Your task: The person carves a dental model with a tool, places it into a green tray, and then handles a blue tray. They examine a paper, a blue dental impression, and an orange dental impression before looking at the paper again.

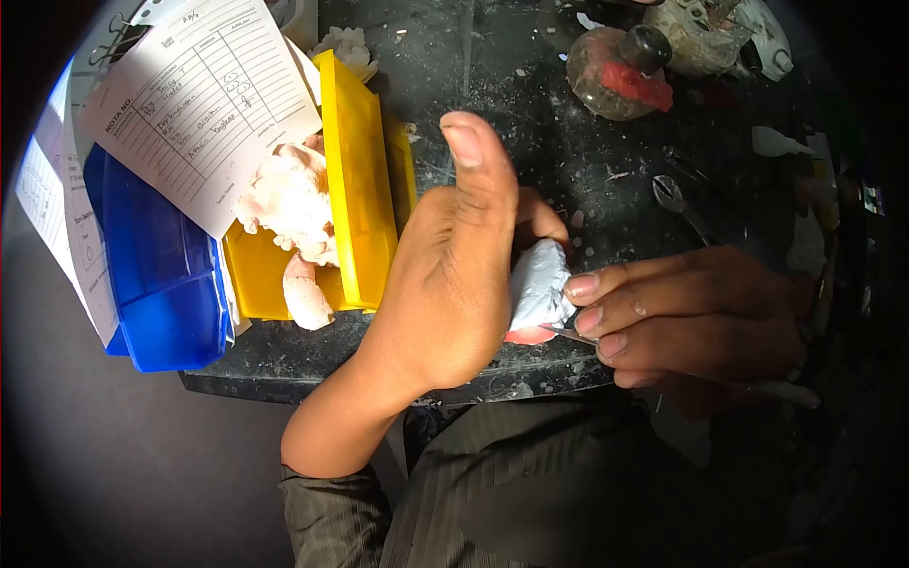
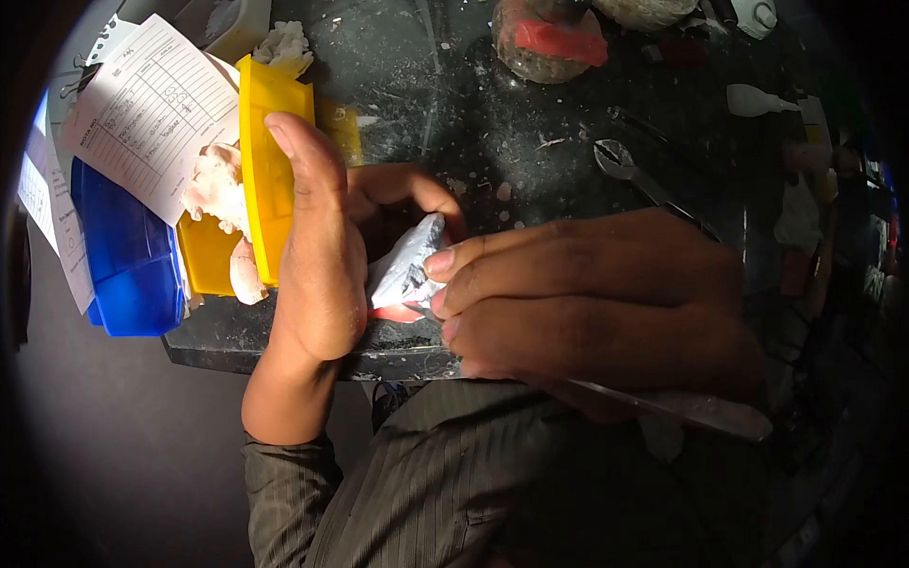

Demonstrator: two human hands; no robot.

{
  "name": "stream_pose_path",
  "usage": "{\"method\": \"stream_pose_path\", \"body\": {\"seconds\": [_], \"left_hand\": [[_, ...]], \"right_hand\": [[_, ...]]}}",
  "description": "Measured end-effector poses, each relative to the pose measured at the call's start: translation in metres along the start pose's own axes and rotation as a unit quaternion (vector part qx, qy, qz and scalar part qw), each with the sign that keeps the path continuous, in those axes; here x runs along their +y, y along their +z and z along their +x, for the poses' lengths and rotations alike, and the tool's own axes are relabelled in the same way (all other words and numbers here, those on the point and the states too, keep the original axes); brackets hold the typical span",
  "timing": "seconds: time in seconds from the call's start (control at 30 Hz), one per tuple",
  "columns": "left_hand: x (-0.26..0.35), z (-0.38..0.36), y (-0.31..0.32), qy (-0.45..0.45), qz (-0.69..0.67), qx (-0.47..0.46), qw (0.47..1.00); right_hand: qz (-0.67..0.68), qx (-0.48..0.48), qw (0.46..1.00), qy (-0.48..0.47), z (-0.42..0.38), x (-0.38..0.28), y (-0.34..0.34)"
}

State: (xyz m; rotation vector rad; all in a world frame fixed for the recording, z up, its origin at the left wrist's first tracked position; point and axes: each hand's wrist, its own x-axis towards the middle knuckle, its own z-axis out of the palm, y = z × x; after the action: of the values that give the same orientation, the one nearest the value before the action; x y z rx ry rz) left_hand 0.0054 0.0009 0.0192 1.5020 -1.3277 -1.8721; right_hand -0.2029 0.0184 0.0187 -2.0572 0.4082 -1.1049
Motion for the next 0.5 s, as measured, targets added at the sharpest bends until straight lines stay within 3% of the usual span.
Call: {"method": "stream_pose_path", "body": {"seconds": [0.17,0.23,0.37,0.43,0.5], "left_hand": [[-0.0023,-0.0001,0.0035,0.047,0.041,0.058,0.996],[-0.0081,0.0013,0.0012,0.159,-0.006,0.079,0.984],[-0.0041,0.0001,-0.0004,0.165,0.01,0.089,0.982],[-0.0015,-0.0007,-0.0032,0.13,0.13,0.057,0.981],[-0.0002,-0.0015,-0.0021,0.124,0.121,0.063,0.983]], "right_hand": [[-0.024,0.012,0.999,0.02,0.0029,-0.0033,0.0041],[-0.038,0.013,0.999,0.02,0.0027,-0.0026,0.0049],[-0.046,0.023,0.998,0.024,0.0008,-0.0025,0.0081],[-0.04,0.035,0.998,0.027,0.0003,-0.0027,0.0091],[-0.046,0.037,0.998,0.027,0.0005,-0.0036,0.0095]]}}
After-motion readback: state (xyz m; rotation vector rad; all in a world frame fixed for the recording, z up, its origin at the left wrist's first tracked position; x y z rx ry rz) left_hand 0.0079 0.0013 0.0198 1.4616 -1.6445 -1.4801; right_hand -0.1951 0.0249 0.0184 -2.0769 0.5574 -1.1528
